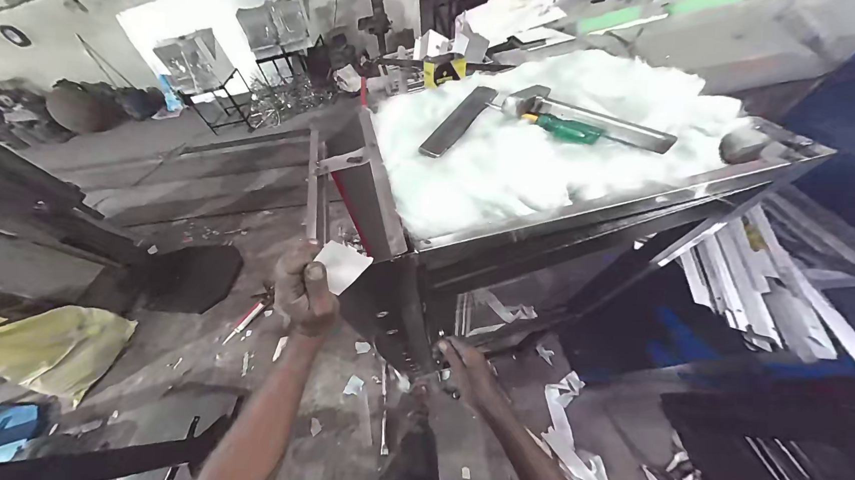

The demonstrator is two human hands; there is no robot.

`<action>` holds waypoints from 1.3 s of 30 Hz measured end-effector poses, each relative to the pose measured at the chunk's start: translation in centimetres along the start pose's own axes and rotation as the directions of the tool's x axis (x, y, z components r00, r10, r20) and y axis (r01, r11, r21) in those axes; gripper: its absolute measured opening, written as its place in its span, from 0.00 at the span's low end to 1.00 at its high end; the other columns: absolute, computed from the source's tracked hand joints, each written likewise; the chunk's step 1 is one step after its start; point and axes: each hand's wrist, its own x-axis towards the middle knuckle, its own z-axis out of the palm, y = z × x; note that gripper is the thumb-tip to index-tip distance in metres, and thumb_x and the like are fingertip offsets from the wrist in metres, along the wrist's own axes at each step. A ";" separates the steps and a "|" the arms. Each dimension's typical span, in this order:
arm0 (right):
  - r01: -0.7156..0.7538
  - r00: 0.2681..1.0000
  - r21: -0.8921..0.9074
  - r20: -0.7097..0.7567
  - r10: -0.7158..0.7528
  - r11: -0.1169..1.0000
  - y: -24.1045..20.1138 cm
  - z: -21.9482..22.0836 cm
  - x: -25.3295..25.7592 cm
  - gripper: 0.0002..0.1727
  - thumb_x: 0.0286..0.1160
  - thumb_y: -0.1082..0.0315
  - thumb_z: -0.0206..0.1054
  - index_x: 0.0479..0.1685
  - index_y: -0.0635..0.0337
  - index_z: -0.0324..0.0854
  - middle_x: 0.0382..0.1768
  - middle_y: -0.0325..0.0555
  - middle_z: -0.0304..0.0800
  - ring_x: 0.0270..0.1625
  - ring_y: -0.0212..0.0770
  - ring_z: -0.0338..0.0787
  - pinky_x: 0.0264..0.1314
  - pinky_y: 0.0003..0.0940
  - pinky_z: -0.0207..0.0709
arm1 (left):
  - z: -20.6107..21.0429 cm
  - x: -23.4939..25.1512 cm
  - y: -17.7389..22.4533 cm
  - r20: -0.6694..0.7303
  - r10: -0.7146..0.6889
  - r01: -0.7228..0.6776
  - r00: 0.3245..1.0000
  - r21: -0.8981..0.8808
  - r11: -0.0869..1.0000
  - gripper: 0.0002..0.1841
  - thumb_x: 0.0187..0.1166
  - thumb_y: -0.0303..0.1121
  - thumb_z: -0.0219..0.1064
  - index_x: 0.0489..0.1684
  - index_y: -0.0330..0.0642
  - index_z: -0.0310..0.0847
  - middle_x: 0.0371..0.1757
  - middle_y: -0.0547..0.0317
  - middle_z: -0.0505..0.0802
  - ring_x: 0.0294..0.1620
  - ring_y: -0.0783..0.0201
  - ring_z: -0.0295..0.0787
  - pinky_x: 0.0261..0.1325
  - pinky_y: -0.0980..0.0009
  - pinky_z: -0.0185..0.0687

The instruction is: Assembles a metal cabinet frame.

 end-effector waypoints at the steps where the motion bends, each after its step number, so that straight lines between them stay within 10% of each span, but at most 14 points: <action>1: -0.008 1.000 -0.011 0.006 0.008 1.000 0.2 -0.3 -1.1 0.19 0.91 0.57 0.55 0.49 0.56 0.90 0.42 0.38 0.95 0.47 0.33 0.92 0.59 0.40 0.86 | 0.0 0.0 0.1 -0.006 -0.002 0.002 1.000 0.008 1.000 0.10 0.91 0.40 0.56 0.45 0.52 0.82 0.44 0.75 0.91 0.48 0.77 0.89 0.53 0.74 0.88; 25: 0.044 0.999 -0.080 0.012 -0.043 0.996 -0.7 -1.7 3.3 0.20 0.90 0.55 0.57 0.57 0.58 0.90 0.46 0.43 0.95 0.49 0.30 0.91 0.60 0.34 0.84 | 0.3 1.1 0.6 0.035 0.053 -0.054 0.998 0.015 0.998 0.09 0.92 0.35 0.52 0.48 0.48 0.80 0.45 0.71 0.89 0.50 0.77 0.86 0.58 0.72 0.84; 34: -0.031 0.999 -0.213 0.026 0.038 0.976 -2.0 -1.1 2.8 0.19 0.91 0.56 0.56 0.56 0.60 0.88 0.46 0.50 0.93 0.51 0.44 0.91 0.62 0.52 0.82 | 0.4 1.2 0.8 0.039 0.079 -0.077 0.996 -0.052 0.996 0.10 0.91 0.34 0.53 0.43 0.44 0.79 0.40 0.68 0.86 0.42 0.78 0.82 0.46 0.76 0.80; 39: -0.027 0.997 -0.175 0.066 0.039 0.984 -1.1 -2.0 -1.9 0.18 0.91 0.60 0.54 0.48 0.55 0.91 0.44 0.35 0.96 0.46 0.28 0.91 0.55 0.35 0.85 | 0.5 1.2 0.6 0.028 0.082 -0.081 0.996 -0.029 0.996 0.11 0.92 0.32 0.52 0.44 0.39 0.79 0.41 0.66 0.85 0.41 0.79 0.81 0.44 0.78 0.79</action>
